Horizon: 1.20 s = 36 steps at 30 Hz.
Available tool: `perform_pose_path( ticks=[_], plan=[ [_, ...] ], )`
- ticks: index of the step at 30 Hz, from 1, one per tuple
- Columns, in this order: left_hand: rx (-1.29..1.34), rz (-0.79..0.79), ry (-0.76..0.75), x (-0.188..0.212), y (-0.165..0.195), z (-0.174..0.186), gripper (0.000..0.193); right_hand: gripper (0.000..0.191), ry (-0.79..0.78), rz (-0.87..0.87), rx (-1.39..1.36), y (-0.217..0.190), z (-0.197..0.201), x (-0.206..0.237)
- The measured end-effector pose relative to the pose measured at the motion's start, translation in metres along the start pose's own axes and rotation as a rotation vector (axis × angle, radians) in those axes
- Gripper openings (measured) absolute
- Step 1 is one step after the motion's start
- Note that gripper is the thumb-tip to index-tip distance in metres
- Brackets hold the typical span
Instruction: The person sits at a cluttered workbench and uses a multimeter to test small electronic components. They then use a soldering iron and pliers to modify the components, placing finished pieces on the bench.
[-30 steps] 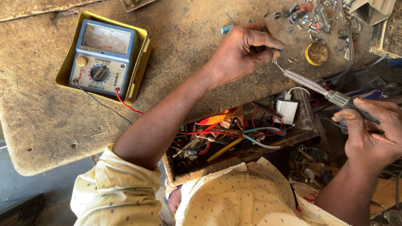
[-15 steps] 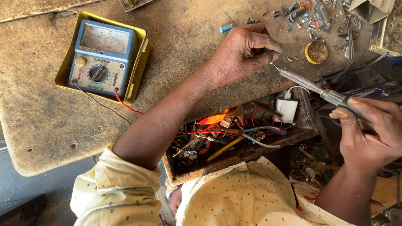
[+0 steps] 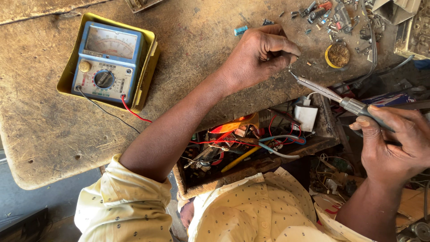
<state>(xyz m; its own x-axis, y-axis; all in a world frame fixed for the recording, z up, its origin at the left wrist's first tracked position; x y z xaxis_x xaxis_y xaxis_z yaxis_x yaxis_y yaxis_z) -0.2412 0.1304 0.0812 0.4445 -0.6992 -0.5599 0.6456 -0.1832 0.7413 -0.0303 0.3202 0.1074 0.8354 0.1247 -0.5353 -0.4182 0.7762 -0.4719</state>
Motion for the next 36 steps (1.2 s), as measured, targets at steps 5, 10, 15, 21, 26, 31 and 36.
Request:
perform_pose_path(
  ticks=[5,10,15,21,26,31,36],
  plan=[
    [-0.035,-0.004,0.008,-0.001,0.001,0.002,0.019,0.016,0.038,-0.036,-0.052,0.003,0.003,0.006],
    [-0.021,-0.011,0.003,0.0,-0.001,0.0,0.02,0.017,0.053,-0.025,-0.059,0.003,0.003,0.005],
    [0.008,0.02,0.013,0.0,-0.007,-0.002,0.019,0.016,0.02,0.012,-0.042,0.002,-0.001,0.0],
    [-0.053,-0.005,0.013,0.003,-0.006,-0.001,0.019,0.02,0.03,0.033,0.034,-0.005,-0.001,0.001],
    [-0.08,-0.019,0.038,0.001,-0.004,0.001,0.019,0.026,0.036,0.104,0.23,-0.019,-0.002,0.001],
    [-0.119,-0.051,0.037,0.003,0.0,0.002,0.021,0.025,0.041,0.111,0.247,-0.02,-0.004,0.001],
    [-0.129,-0.052,0.042,0.001,-0.002,0.001,0.021,0.023,0.023,0.069,0.206,-0.012,-0.005,0.002]
  ],
)
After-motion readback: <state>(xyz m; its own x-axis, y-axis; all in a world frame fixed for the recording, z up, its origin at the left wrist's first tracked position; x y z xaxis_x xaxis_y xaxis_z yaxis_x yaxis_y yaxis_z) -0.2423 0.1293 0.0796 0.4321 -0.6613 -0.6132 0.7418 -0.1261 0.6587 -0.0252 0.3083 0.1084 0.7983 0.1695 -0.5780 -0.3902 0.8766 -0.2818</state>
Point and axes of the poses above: each hand's wrist, its own x-axis away from the middle knuckle, its own z-axis out of the back of the hand, y = z × x, the point moved 10 cm from there along -x, towards the middle knuckle, and after that the axes turned 7 degrees about -y, right-handed, at the moved point
